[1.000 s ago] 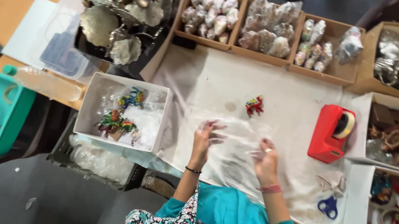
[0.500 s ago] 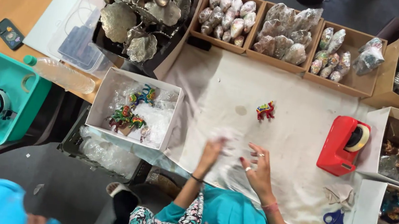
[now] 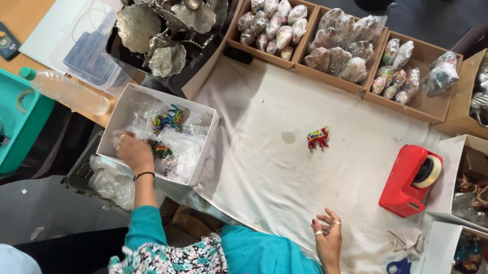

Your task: The person wipes a small, colorful figurine with a white cloth, then wraps it in bubble wrap. They secure the bubble wrap with a piece of tape from a red dispenser and place the wrapped item into a white box.

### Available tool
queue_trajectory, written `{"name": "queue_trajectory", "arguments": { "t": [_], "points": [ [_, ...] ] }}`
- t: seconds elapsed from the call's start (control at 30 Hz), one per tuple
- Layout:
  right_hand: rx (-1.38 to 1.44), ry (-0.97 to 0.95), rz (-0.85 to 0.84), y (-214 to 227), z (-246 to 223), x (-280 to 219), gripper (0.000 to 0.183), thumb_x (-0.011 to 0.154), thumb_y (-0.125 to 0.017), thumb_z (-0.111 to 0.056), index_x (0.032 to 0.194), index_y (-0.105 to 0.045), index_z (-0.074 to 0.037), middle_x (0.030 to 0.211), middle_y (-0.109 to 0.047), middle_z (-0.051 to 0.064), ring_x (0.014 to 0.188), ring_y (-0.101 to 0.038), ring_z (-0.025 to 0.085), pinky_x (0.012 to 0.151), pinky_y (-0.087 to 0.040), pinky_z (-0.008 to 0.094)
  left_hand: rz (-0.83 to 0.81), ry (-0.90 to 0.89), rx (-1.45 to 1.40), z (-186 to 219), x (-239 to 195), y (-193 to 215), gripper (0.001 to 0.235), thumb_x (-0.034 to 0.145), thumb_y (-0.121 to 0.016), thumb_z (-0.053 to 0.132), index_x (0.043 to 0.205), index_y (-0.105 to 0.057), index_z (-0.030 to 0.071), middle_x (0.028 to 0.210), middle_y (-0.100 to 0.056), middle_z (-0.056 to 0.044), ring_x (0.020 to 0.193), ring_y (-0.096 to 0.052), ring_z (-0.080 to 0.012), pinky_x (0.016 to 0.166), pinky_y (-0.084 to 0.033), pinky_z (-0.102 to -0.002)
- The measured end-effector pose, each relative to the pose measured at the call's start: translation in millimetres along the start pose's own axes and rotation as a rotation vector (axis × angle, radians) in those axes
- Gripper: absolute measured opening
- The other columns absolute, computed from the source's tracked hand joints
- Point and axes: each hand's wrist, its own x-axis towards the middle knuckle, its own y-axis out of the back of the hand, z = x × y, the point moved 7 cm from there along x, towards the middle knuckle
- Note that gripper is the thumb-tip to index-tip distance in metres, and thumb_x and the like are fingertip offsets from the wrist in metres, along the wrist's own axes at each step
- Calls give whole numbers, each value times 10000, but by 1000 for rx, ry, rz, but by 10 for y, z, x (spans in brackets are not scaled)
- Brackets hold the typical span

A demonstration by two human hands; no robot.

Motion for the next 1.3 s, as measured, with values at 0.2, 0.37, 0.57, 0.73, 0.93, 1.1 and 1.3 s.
{"name": "queue_trajectory", "arguments": {
  "t": [0.2,0.37,0.57,0.73,0.93,1.1,1.3],
  "points": [
    [-105,123,-38,-126,-554,-16,583,894,-697,-72,1433,-478,-45,1134,-681,112,813,-679,152,699,-587,298,-50,33,153,-117,173,-290,356,861,-726,163,1138,-626,-38,1379,-493,-288,1205,-532,-465,1035,-430,-534],
    [-113,123,-53,-103,-506,-44,580,893,-696,-66,1430,-479,-41,1109,-689,108,802,-679,149,699,-584,295,-18,-165,-148,-561,263,-814,430,873,-725,177,1238,-622,-25,1356,-554,-261,1258,-518,-439,1104,-405,-537],
    [-135,94,-71,-118,-387,-38,564,895,-699,-66,1418,-490,-43,1074,-699,104,792,-680,144,692,-581,292,142,-265,-78,73,-31,-81,300,911,-726,223,1161,-703,60,1376,-568,-252,1332,-489,-420,1094,-402,-554],
    [-114,105,-53,-115,-406,-28,559,896,-692,-57,1416,-489,-41,1070,-698,100,786,-677,143,687,-578,288,103,-176,-56,762,-465,530,343,947,-782,416,986,-703,84,1256,-621,-158,1257,-555,-344,1066,-436,-515],
    [-97,105,-89,-168,-436,-12,523,900,-686,-42,1395,-514,-40,1059,-701,96,801,-682,133,687,-577,276,-179,-182,57,795,-1072,251,181,769,-827,319,813,-775,152,1045,-737,-67,1057,-625,-330,880,-460,-491],
    [-35,94,-117,-197,-438,-4,492,908,-679,-30,1376,-528,-33,1047,-704,98,820,-681,132,698,-572,276,-11,126,-1096,191,-1405,-83,227,1087,-632,203,1171,-577,-1,1167,-596,-113,1033,-553,-173,944,-473,-282],
    [180,99,-266,-494,-525,162,413,950,-640,-20,1352,-547,-17,1070,-686,104,930,-688,134,824,-594,267,-31,137,-1043,769,-1765,162,221,1084,-593,228,1119,-569,11,1106,-644,-117,1010,-634,-180,930,-541,-314]
  ]
}}
